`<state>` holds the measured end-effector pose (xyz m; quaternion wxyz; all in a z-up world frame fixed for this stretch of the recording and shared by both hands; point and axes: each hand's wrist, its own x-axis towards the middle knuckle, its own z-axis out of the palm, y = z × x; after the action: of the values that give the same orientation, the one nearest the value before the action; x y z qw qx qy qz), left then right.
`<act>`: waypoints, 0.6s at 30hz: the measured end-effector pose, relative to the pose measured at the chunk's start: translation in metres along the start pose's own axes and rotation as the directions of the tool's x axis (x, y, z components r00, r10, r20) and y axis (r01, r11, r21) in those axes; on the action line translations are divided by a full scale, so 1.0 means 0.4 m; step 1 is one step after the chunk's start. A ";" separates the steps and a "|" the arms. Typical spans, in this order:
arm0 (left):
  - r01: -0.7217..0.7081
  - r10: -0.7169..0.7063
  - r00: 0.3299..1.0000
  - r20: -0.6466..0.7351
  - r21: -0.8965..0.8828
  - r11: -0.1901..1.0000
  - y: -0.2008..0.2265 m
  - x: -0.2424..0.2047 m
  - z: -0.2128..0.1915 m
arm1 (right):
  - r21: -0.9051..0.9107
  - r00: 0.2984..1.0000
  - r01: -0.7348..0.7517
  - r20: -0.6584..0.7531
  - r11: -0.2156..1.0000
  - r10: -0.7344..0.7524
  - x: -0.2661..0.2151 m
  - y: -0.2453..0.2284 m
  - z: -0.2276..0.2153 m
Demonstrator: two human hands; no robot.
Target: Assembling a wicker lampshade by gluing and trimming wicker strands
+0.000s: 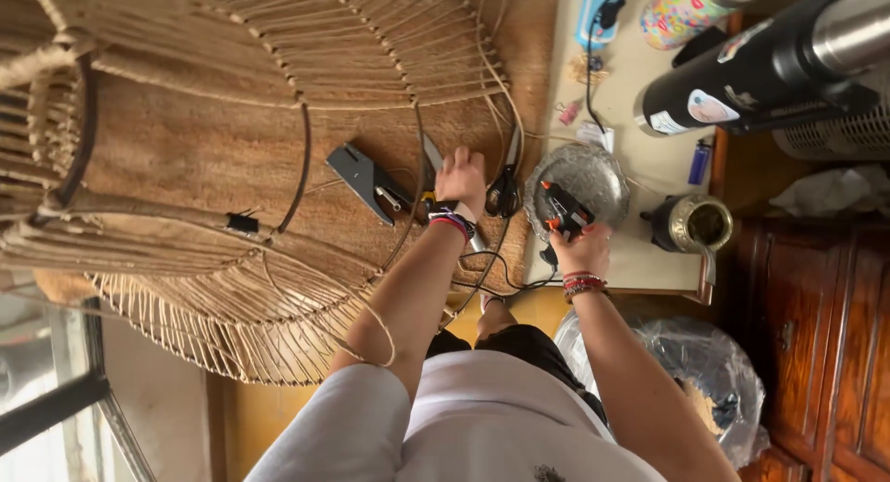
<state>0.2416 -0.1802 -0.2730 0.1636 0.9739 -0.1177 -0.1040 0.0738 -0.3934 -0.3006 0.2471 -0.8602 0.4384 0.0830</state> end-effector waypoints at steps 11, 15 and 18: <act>0.257 -0.241 0.964 0.108 -0.603 0.756 0.033 -0.160 -0.207 | -0.065 0.957 0.289 0.059 0.955 -0.286 -0.060 -0.084 -0.175; 0.187 -0.220 0.972 0.087 -0.852 0.488 0.053 -0.276 -0.296 | 0.001 0.860 0.443 0.282 0.896 -0.425 -0.144 -0.108 -0.249; 0.170 -0.185 0.972 0.143 -0.975 0.145 0.097 -0.356 -0.352 | 0.790 0.755 0.210 0.243 0.576 -0.609 -0.094 -0.078 -0.305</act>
<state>0.1326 -0.1370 -0.1062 0.7388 0.6459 0.0930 -0.1683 0.0671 -0.4119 -0.1708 0.6790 -0.7192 0.1354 0.0578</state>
